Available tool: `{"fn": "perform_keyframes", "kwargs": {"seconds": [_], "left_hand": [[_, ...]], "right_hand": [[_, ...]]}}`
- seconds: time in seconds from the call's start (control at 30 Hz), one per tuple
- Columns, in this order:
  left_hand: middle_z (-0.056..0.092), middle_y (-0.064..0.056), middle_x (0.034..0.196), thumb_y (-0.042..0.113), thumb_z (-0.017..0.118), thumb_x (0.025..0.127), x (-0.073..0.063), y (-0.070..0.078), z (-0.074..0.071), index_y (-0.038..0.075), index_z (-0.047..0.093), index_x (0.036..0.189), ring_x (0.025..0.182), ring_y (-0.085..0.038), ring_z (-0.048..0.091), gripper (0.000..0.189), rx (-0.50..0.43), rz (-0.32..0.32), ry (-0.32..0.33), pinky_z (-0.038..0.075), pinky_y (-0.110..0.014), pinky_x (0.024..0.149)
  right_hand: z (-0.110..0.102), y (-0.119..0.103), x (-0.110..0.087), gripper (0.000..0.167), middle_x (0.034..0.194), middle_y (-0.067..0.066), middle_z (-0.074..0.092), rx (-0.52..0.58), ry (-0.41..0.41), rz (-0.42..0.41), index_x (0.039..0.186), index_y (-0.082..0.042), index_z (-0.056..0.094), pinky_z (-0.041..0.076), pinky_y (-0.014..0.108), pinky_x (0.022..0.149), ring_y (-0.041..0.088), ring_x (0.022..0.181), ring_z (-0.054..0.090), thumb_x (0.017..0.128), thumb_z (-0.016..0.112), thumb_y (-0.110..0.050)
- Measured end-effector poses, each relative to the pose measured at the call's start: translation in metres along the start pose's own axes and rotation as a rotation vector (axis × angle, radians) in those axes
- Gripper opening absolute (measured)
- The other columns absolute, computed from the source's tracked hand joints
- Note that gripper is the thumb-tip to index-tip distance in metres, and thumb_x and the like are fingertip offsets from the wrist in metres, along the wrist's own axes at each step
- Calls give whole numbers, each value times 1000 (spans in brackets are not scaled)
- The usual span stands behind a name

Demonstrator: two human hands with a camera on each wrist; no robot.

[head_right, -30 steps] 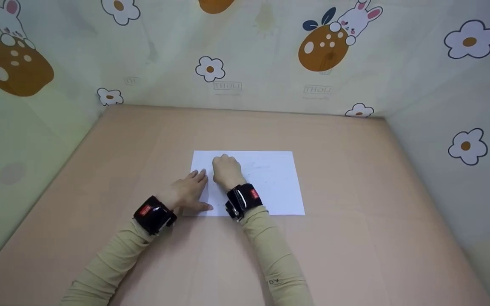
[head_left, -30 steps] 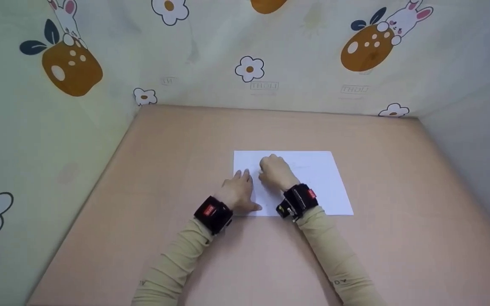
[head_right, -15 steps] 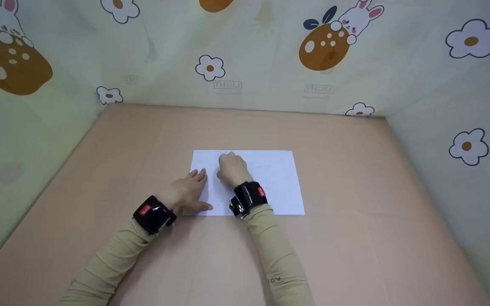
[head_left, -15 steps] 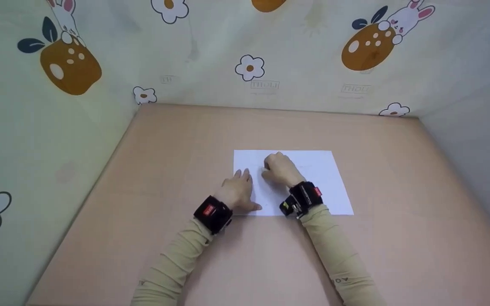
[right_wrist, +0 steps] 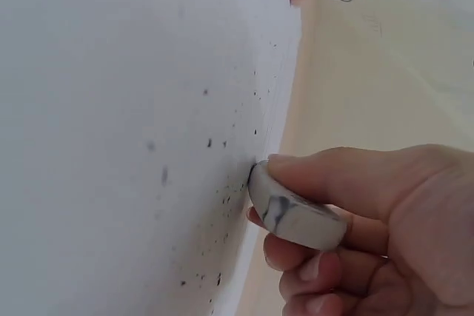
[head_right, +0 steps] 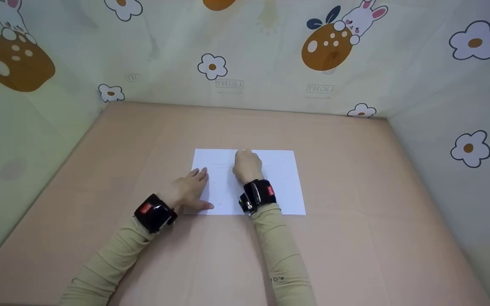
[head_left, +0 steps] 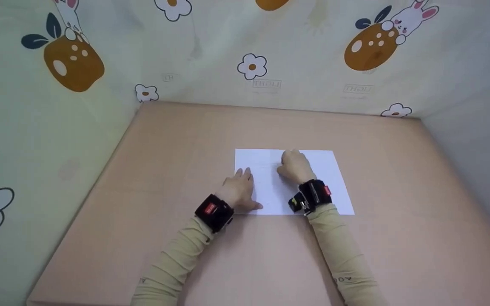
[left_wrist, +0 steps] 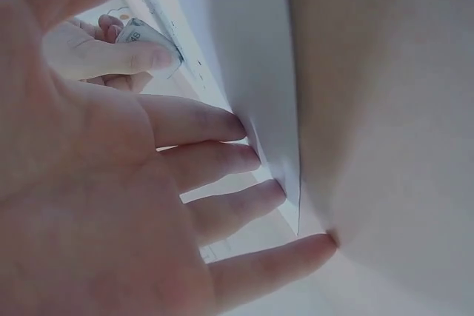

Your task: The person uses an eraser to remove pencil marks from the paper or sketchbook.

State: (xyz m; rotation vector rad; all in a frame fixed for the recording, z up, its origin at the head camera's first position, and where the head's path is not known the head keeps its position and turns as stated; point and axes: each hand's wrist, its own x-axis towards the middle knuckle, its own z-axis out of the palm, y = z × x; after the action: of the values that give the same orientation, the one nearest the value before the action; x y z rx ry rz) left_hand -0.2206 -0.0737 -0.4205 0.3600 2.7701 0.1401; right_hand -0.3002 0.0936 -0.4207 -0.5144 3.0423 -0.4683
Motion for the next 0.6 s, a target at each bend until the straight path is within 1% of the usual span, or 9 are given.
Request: {"fn": "perform_keyframes", "kwargs": {"seconds": [0.1,0.13,0.2,0.23,0.33,0.4,0.47,0.5,0.6], "left_hand": [[18,-16,159,57,66,80,-1,0,0,-2,23,149,147,-31,19,101,-7,-4,7,35,-47,113],[18,-16,159,57,66,80,-1,0,-1,-3,23,149,147,-31,19,101,-8,-4,11,35,-47,113],[18,-16,159,56,66,80,-2,0,-1,-3,23,149,147,-31,19,100,-6,-1,13,35,-47,113],[18,-16,159,57,66,81,-1,0,-1,-3,22,149,147,-31,19,100,-4,-1,13,35,-47,113],[18,-16,159,57,66,80,0,0,-2,-3,22,149,147,-31,18,101,-9,1,5,34,-48,114],[18,-15,159,57,67,79,2,0,-2,-2,23,149,148,-30,18,102,-19,-4,3,33,-48,114],[18,-15,159,57,68,79,3,0,-2,-2,22,149,148,-30,17,102,-30,-12,-3,32,-49,114],[19,-15,159,57,68,78,4,0,-1,-2,23,149,148,-30,18,103,-32,-15,-4,32,-49,114],[18,-15,159,57,68,78,4,0,0,-2,21,149,148,-31,18,103,-25,-23,-10,32,-49,115]], "right_hand": [[-1,-7,1,11,63,4,53,13,-100,-72,71,2,65,37,25,48,17,55,46,77,64,-7],[-1,-7,1,10,61,2,51,29,-126,-84,71,2,66,36,23,48,15,55,45,76,65,-7],[-2,-6,2,10,60,0,51,75,-165,-65,73,1,68,35,21,47,13,53,44,77,67,-8],[-2,-4,2,10,60,0,51,100,-164,-39,74,1,68,35,20,46,12,53,44,77,67,-9],[-4,8,2,12,62,2,52,130,-90,43,75,3,68,35,22,46,14,53,45,75,65,-9],[-4,11,1,11,61,3,51,109,-30,73,71,3,65,34,23,45,15,53,45,74,63,-7],[-4,9,0,9,60,3,49,63,12,49,67,2,61,32,23,44,16,53,43,73,61,-5],[-2,6,0,11,58,2,49,55,6,24,65,2,61,31,23,44,16,51,43,73,61,-5],[1,-3,0,14,58,2,49,30,-26,-84,66,2,61,31,22,45,15,51,43,77,61,-7]]}}
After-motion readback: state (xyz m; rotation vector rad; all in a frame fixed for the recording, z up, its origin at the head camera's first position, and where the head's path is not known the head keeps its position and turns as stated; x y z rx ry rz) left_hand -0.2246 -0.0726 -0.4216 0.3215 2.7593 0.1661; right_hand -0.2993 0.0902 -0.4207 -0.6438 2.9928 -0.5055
